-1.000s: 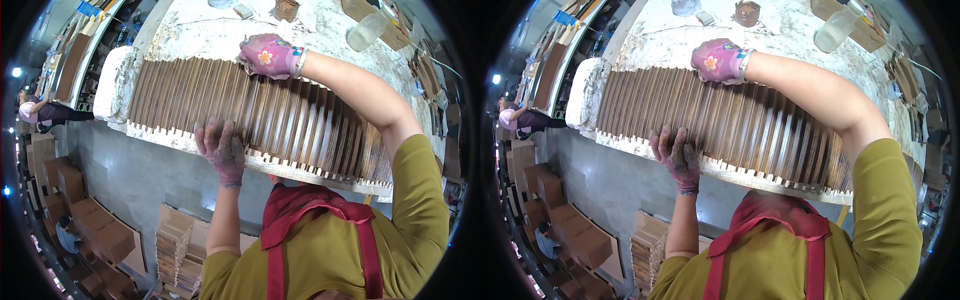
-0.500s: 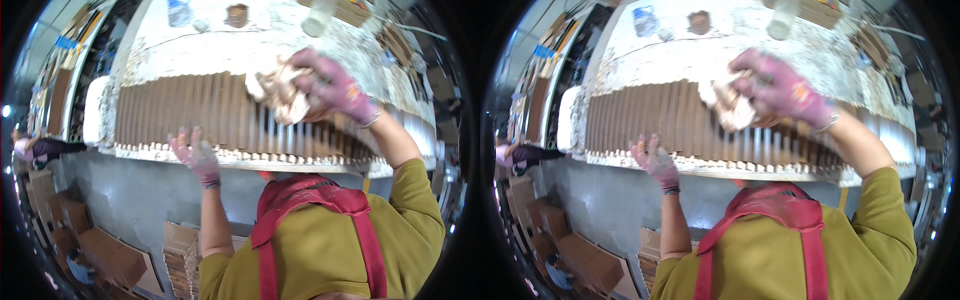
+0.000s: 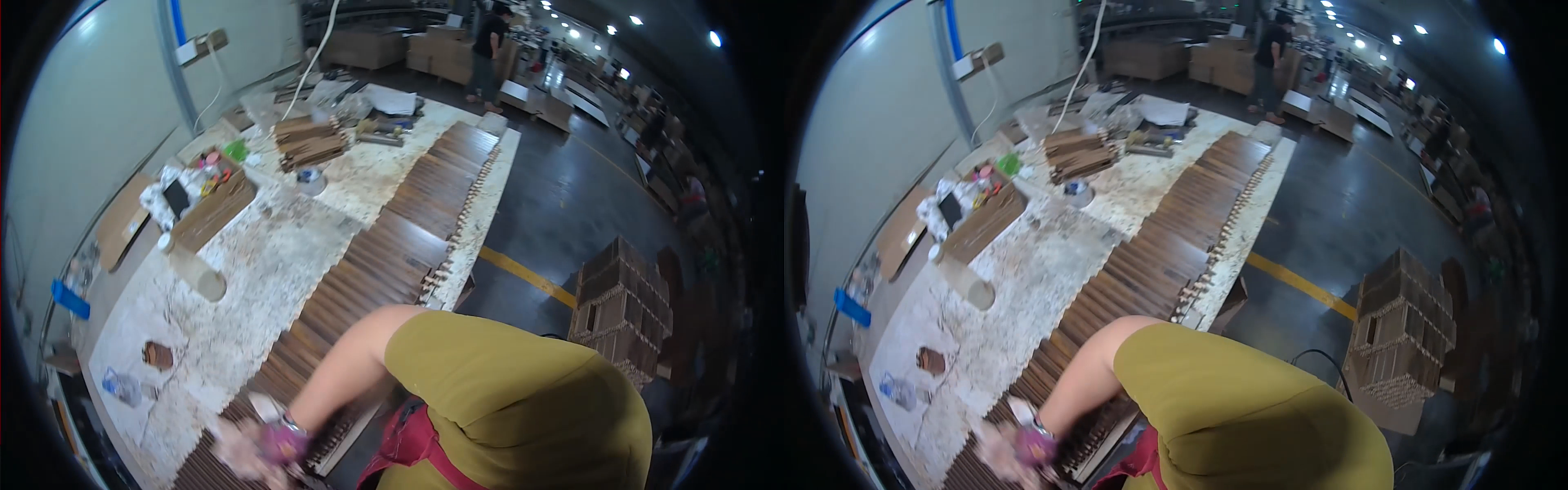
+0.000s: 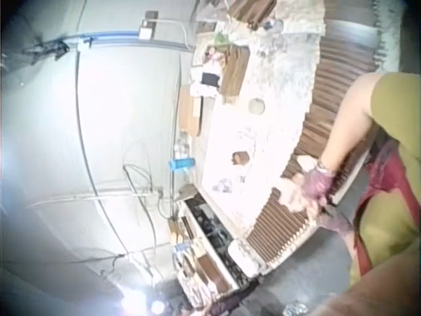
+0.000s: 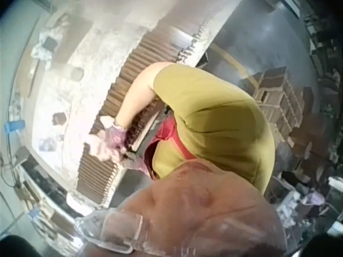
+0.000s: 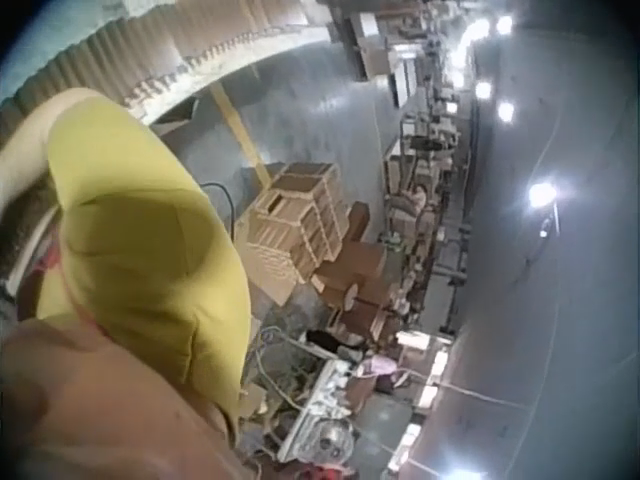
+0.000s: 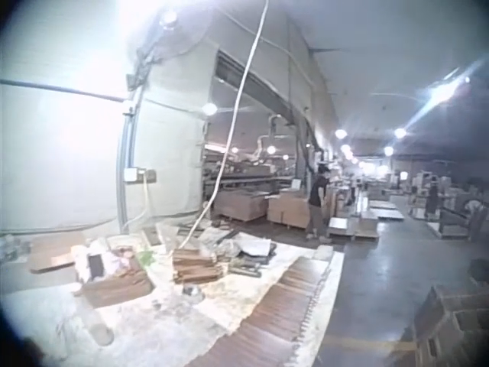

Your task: The person cleans and wipes a long row of wooden slats arranged on a workbench. They use a cloth to wipe along the top and sides of the slats, then pick up and move a wooden block, and finally wipe down the surface of the slats again.

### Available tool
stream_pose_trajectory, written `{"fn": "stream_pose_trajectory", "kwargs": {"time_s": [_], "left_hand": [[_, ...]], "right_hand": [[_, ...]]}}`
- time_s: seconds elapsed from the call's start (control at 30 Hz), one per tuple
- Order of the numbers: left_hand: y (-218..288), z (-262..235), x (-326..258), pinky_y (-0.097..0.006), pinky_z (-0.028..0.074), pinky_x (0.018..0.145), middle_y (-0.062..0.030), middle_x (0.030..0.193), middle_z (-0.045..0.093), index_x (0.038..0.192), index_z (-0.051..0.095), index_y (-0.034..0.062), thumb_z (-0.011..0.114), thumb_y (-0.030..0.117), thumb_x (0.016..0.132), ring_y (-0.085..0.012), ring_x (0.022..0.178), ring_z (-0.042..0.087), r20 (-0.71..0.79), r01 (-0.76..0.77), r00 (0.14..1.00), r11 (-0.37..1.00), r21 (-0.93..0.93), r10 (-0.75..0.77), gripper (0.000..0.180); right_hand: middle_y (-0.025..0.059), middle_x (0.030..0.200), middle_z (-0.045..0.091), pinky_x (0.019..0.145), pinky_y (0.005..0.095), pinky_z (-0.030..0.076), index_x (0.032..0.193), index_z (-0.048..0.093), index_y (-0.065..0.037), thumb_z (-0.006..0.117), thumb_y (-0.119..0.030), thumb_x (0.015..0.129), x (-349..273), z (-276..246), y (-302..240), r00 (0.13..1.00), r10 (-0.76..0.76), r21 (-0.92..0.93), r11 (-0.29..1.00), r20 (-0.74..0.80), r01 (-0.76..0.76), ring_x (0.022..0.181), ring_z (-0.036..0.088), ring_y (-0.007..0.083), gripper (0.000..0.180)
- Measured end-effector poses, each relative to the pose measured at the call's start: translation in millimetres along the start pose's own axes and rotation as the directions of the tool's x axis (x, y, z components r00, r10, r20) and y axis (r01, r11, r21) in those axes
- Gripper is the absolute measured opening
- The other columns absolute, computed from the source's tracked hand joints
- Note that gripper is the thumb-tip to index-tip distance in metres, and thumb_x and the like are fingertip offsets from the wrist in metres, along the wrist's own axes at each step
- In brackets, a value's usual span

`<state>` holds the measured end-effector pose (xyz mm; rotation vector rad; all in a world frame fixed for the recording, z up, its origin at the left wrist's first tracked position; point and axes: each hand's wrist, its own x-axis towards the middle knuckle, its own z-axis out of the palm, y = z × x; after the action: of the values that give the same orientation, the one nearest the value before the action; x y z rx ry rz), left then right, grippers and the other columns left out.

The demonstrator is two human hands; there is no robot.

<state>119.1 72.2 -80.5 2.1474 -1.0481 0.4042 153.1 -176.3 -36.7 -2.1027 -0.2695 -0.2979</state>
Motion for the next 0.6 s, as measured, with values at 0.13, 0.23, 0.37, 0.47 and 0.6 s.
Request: {"fn": "stream_pose_trajectory", "kwargs": {"time_s": [0.13, 0.23, 0.37, 0.47, 0.6], "left_hand": [[-12.3, 0.6, -14.0, -0.049, 0.045, 0.094, -0.0208, 0.111, 0.066, 0.117, 0.064, -0.0002, 0.06, 0.036, 0.091, -0.0387, 0.1, 0.061, 0.004, 0.019, 1.0, 1.0, 0.011, -0.019, 0.044], [-38.8, 1.5, -20.1, -0.051, 0.043, 0.1, -0.0212, 0.116, 0.065, 0.121, 0.063, 0.0012, 0.062, 0.04, 0.091, -0.0406, 0.106, 0.061, 0.083, 0.006, 0.997, 1.0, -0.02, -0.004, 0.049], [-30.2, 4.6, -28.5, -0.042, 0.031, 0.111, -0.0187, 0.137, 0.049, 0.133, 0.051, -0.0007, 0.061, 0.014, 0.084, -0.0325, 0.128, 0.044, 0.293, 0.244, 0.927, 0.97, 0.007, -0.235, 0.052], [-41.3, 21.2, -45.0, -0.043, 0.041, 0.101, -0.0172, 0.121, 0.057, 0.121, 0.06, 0.0005, 0.066, 0.017, 0.085, -0.0334, 0.117, 0.051, 0.104, 0.419, 0.904, 0.809, -0.413, -0.415, 0.04], [-47.1, 3.1, -36.6, -0.04, 0.046, 0.094, -0.0178, 0.115, 0.059, 0.116, 0.06, 0.002, 0.06, 0.008, 0.084, -0.0334, 0.109, 0.057, 0.16, 0.174, 0.976, 0.974, -0.143, -0.151, 0.033]], "right_hand": [[0.0138, 0.098, 0.067, 0.084, 0.0377, 0.049, 0.103, 0.065, -0.007, 0.052, -0.025, 0.093, -2.7, 6.5, -47.6, 0.939, -0.082, 0.16, 0.987, 0.333, 0.029, 0.09, 0.062, 0.0241, 0.024], [0.0158, 0.106, 0.063, 0.089, 0.0413, 0.047, 0.115, 0.059, -0.008, 0.052, -0.028, 0.093, -28.8, -12.7, -44.5, 0.992, -0.081, 0.058, 0.995, 0.1, 0.076, 0.099, 0.059, 0.0293, 0.03], [0.0184, 0.117, 0.059, 0.096, 0.046, 0.044, 0.131, 0.051, -0.01, 0.052, -0.032, 0.094, -58.2, 11.9, -16.5, 0.956, -0.288, -0.25, 0.932, -0.063, 0.264, 0.11, 0.055, 0.0363, 0.043], [0.0197, 0.123, 0.059, 0.099, 0.0411, 0.044, 0.133, 0.052, -0.008, 0.058, -0.032, 0.092, -81.6, -8.1, -75.6, 0.684, 0.195, -0.149, 0.981, 0.703, -0.127, 0.119, 0.053, 0.0345, 0.048], [0.0114, 0.113, 0.066, 0.085, 0.0345, 0.053, 0.122, 0.061, -0.006, 0.065, -0.037, 0.091, -53.6, -68.6, -99.1, 0.839, 0.419, -0.041, 0.9, 0.346, -0.433, 0.097, 0.065, 0.0225, 0.044]]}}
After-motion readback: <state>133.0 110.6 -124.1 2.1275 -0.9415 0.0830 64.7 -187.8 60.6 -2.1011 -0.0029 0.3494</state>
